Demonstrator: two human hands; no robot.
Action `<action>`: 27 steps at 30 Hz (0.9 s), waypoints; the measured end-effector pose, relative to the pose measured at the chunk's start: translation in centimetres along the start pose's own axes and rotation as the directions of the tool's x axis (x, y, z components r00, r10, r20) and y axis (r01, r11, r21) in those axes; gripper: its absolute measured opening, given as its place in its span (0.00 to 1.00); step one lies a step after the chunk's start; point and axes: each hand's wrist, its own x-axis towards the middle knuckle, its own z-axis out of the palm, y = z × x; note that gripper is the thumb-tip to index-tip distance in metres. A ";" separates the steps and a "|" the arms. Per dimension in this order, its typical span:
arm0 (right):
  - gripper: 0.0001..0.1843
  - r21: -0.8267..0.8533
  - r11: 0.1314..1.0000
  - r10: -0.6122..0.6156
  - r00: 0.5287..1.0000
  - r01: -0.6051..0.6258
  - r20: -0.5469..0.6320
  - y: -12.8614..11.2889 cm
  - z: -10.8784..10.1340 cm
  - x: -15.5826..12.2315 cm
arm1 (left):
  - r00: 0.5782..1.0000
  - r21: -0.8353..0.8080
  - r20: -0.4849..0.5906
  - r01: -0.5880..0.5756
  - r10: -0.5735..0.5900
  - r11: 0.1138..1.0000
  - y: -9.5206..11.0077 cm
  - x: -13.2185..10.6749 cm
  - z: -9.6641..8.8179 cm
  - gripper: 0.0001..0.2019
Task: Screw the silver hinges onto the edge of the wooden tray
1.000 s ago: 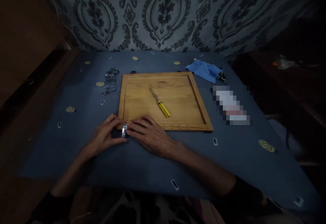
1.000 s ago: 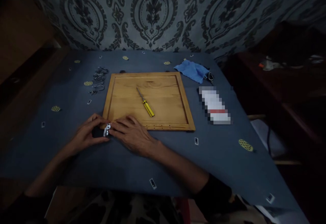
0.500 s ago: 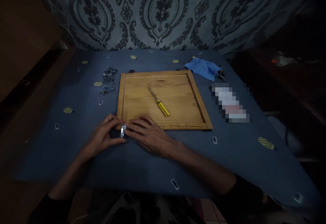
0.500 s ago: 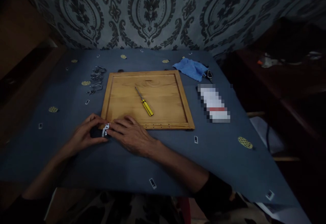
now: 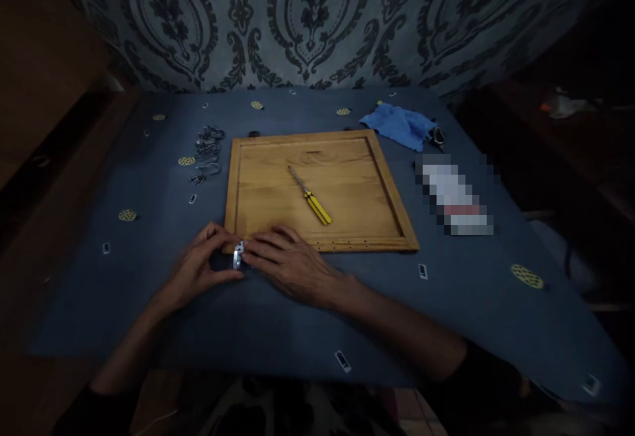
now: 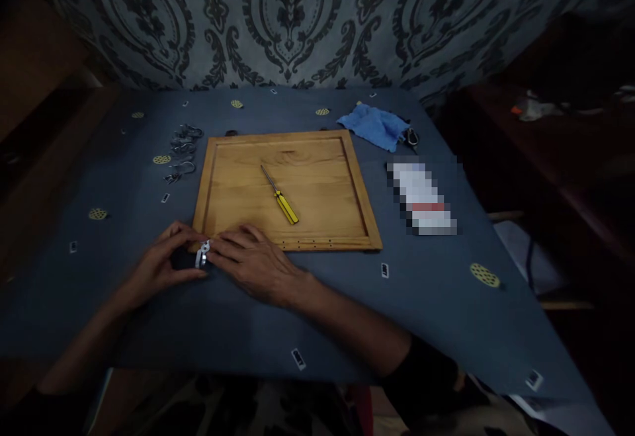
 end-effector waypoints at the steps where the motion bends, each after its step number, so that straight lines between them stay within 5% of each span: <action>1: 0.18 0.004 1.000 0.004 1.000 -0.004 0.004 0.0 -0.1 0.0 | 1.000 -0.005 -0.003 0.007 -0.007 1.000 0.0 0.0 0.0 0.21; 27: 0.18 0.014 1.000 0.016 1.000 -0.016 -0.003 0.0 -0.1 -0.1 | 0.999 -0.017 -0.016 0.034 -0.034 0.999 -0.4 0.1 0.2 0.24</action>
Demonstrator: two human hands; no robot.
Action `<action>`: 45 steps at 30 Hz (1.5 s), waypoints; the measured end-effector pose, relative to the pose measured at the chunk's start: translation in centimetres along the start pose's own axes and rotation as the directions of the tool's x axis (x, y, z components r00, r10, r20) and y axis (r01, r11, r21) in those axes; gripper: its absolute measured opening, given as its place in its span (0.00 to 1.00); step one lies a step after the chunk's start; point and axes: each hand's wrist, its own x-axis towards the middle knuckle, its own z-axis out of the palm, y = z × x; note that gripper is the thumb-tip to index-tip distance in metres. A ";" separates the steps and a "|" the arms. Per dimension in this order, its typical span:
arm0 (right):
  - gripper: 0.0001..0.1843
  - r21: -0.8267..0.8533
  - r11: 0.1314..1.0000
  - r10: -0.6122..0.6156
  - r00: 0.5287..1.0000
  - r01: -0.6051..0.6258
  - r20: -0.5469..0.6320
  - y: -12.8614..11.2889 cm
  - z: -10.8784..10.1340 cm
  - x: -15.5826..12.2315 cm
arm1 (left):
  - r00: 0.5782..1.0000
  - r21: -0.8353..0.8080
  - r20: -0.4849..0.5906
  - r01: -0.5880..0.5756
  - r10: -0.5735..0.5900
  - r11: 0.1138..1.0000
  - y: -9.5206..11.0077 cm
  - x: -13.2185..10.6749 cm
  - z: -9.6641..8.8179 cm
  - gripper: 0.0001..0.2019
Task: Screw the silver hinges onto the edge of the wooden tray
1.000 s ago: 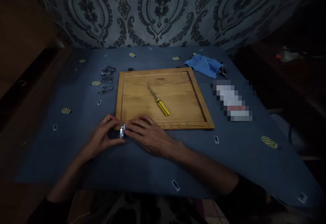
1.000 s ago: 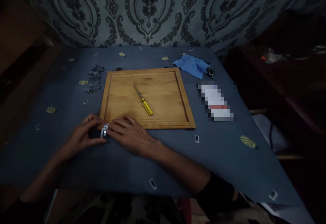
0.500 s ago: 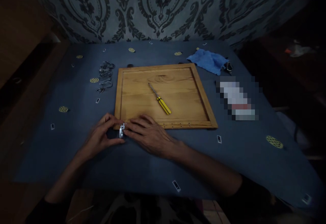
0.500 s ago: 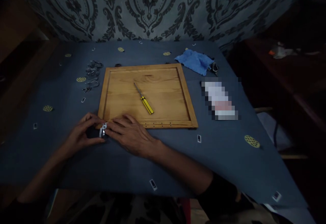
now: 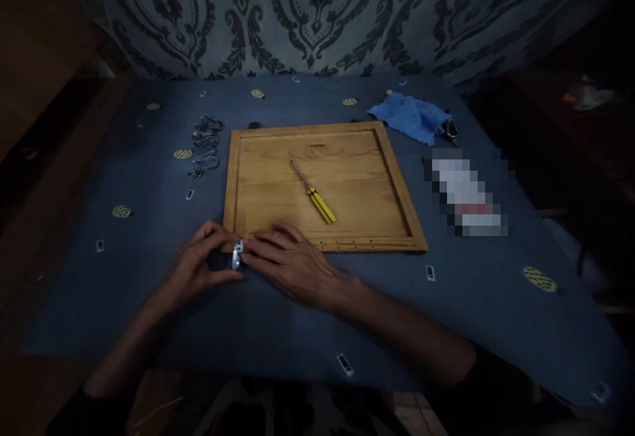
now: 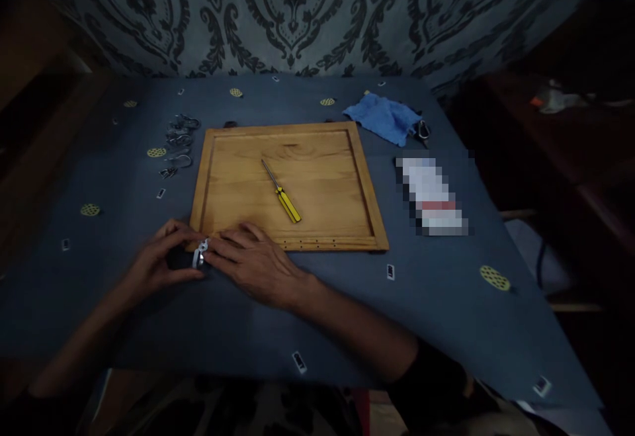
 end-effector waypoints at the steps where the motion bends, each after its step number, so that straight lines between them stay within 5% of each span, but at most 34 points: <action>1: 0.18 0.004 1.000 -0.002 1.000 0.002 0.002 0.0 0.0 0.0 | 1.000 -0.001 -0.003 -0.003 0.003 1.000 0.0 0.0 0.0 0.24; 45: 0.20 -0.037 0.999 -0.026 0.999 0.024 -0.029 0.2 0.2 -0.2 | 0.998 -0.003 0.009 -0.069 0.069 0.998 0.1 0.2 -0.3 0.22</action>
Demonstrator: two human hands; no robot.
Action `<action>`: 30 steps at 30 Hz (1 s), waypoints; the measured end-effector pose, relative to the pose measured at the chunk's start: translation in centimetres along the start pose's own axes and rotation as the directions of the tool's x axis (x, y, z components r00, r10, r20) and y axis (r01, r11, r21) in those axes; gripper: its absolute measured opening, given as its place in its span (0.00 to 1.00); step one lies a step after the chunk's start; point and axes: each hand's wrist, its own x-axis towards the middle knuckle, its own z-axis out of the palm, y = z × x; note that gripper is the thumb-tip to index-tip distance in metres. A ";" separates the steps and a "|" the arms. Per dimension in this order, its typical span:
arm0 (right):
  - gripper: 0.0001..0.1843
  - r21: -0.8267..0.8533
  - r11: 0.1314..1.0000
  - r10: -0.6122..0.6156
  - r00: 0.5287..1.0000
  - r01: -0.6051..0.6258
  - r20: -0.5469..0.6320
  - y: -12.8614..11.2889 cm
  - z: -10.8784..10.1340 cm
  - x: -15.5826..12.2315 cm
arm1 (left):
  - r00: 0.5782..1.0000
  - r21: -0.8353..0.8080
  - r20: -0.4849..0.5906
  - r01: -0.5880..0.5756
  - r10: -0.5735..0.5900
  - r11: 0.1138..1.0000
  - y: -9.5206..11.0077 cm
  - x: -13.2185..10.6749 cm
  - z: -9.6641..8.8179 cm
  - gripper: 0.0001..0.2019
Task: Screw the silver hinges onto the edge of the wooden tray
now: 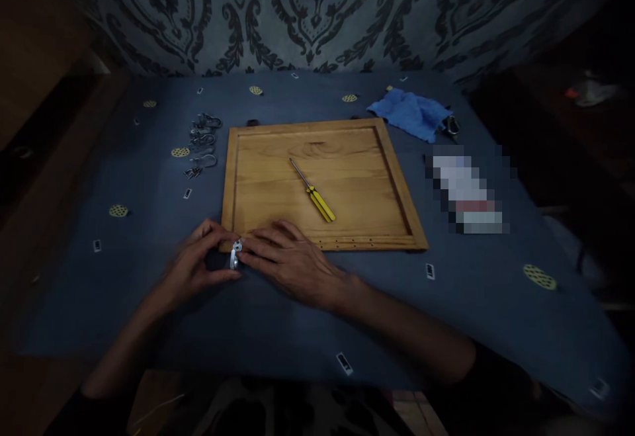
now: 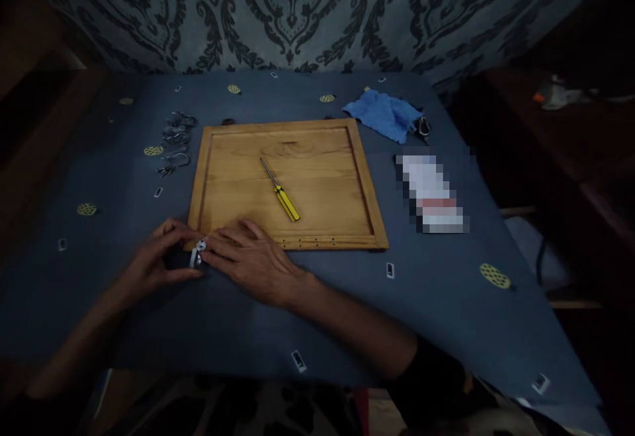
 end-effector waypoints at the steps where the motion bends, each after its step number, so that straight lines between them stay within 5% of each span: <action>1: 0.20 0.002 1.000 0.001 1.000 -0.001 0.003 0.0 -0.1 0.1 | 1.000 -0.003 0.002 -0.001 0.001 1.000 0.0 0.0 -0.1 0.23; 5: 0.18 -0.008 1.000 0.012 1.000 -0.012 0.015 -0.1 -0.4 0.4 | 1.000 -0.033 0.022 0.018 -0.017 0.999 0.2 -0.1 -0.4 0.28; 30: 0.19 -0.005 1.000 -0.002 0.999 0.002 0.052 0.0 -0.3 0.6 | 0.999 -0.070 0.021 0.030 -0.029 0.997 0.4 0.2 -0.5 0.20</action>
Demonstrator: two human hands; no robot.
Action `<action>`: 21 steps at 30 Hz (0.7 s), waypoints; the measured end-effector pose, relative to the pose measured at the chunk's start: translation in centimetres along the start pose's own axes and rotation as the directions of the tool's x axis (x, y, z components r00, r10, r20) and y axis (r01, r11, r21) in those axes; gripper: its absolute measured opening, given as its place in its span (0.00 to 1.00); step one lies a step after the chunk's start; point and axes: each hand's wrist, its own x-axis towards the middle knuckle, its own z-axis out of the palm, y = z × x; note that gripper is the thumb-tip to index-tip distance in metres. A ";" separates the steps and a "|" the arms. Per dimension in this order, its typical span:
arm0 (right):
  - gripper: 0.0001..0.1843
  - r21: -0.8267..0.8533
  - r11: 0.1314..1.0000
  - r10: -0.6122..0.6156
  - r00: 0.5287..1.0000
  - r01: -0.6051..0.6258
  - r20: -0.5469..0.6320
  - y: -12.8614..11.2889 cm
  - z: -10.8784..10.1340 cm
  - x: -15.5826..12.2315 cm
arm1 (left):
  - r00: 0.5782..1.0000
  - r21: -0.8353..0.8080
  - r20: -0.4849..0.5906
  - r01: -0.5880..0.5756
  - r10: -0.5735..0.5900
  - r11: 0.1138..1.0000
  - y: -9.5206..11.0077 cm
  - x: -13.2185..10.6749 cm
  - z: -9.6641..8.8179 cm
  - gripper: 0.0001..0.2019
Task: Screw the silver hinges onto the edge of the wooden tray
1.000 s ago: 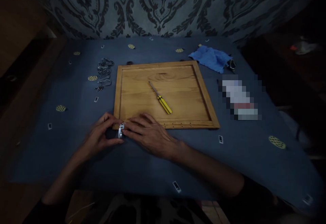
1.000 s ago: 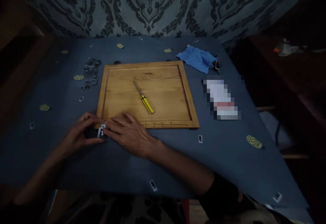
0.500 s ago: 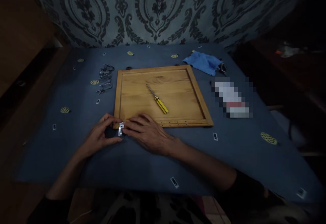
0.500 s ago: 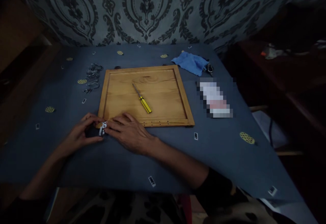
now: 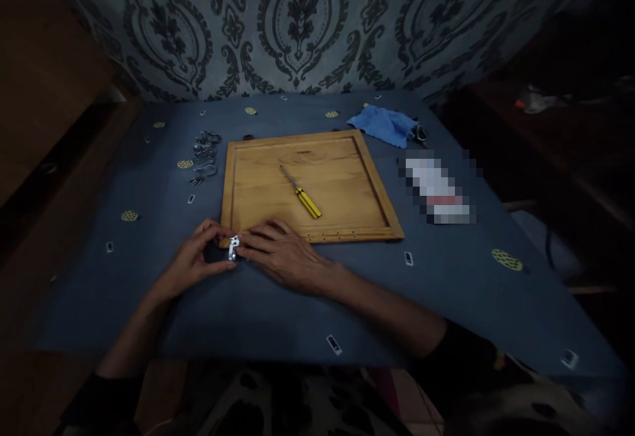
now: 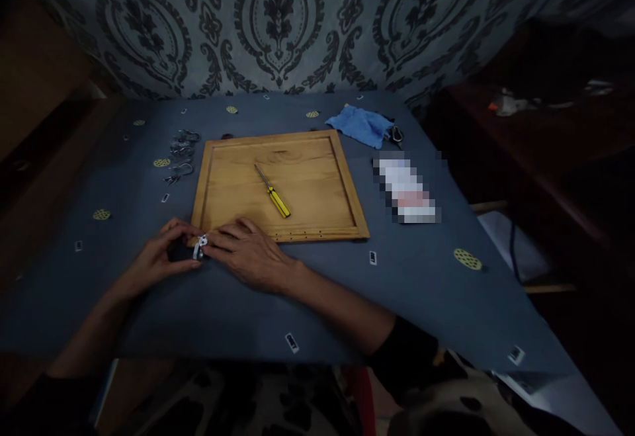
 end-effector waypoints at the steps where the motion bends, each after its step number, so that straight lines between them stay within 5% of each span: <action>1: 0.19 -0.003 1.000 0.000 1.000 0.000 0.001 0.0 0.0 0.0 | 1.000 -0.003 -0.004 0.005 -0.005 1.000 0.0 0.0 0.0 0.21; 21: 0.19 -0.064 0.998 -0.012 1.000 0.013 0.017 -0.4 -0.3 0.3 | 1.000 0.019 0.002 0.017 -0.017 1.000 0.1 0.1 -0.1 0.20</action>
